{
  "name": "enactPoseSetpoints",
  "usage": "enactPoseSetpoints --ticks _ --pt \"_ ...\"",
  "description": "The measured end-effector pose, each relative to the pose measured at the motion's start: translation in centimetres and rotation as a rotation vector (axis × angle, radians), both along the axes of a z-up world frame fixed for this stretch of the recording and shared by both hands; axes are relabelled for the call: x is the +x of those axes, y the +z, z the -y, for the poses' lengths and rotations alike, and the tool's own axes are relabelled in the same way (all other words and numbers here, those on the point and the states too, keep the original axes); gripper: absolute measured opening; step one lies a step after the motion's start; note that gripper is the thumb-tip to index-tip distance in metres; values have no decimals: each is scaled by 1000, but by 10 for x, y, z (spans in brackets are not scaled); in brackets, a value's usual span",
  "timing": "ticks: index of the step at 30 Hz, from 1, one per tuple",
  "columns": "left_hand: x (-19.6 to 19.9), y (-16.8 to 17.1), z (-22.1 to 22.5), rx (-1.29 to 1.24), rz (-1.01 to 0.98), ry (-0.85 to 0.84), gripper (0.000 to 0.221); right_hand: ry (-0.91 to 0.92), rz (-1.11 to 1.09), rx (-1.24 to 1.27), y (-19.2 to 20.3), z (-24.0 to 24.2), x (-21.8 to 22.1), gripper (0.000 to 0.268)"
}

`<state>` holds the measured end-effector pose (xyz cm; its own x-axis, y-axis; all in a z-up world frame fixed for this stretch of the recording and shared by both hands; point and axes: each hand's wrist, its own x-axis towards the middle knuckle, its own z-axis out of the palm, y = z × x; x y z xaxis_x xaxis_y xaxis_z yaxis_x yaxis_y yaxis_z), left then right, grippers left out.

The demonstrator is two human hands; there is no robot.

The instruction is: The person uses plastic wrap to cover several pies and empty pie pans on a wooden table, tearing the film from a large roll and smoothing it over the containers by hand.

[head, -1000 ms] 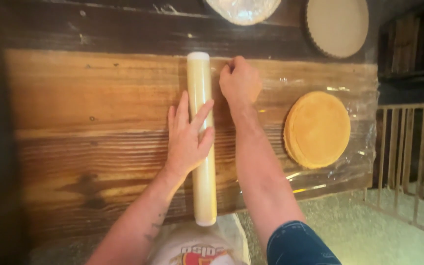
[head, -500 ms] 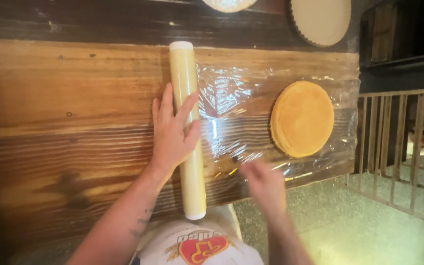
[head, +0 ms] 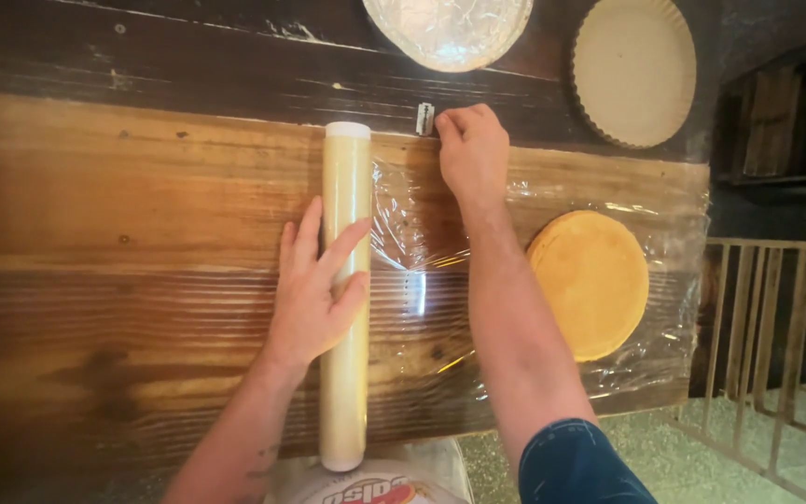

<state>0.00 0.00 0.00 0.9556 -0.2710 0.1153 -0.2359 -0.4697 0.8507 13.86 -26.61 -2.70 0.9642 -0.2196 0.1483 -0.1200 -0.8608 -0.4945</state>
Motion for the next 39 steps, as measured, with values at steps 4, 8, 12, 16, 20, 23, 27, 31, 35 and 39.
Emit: enactPoseSetpoints --ticks 4,8,12,16,20,23,27,31,35,39 --pt "1 10 -3 11 -15 -10 63 8 44 105 27 6 -22 16" --pt "4 21 -2 2 -23 -13 63 -142 157 -74 49 66 -42 25" --pt "5 35 5 65 10 7 71 -192 197 -261 43 182 -18 34" --pt "-1 52 18 254 -31 45 62 -104 -379 -10 79 201 8 27" --pt "-6 74 29 230 -183 105 66 -241 -601 265 130 182 14 18" --pt "-19 47 20 274 -54 141 66 -167 -602 339 103 210 24 9" --pt "-25 48 22 316 -57 154 68 -123 -611 348 96 220 25 18" --pt "-28 57 23 453 73 219 69 224 -212 -142 59 240 15 15" --pt "-20 84 34 444 344 262 62 300 415 -450 107 223 -19 7" --pt "8 133 91 180 416 136 60 251 465 -91 170 199 -69 10"
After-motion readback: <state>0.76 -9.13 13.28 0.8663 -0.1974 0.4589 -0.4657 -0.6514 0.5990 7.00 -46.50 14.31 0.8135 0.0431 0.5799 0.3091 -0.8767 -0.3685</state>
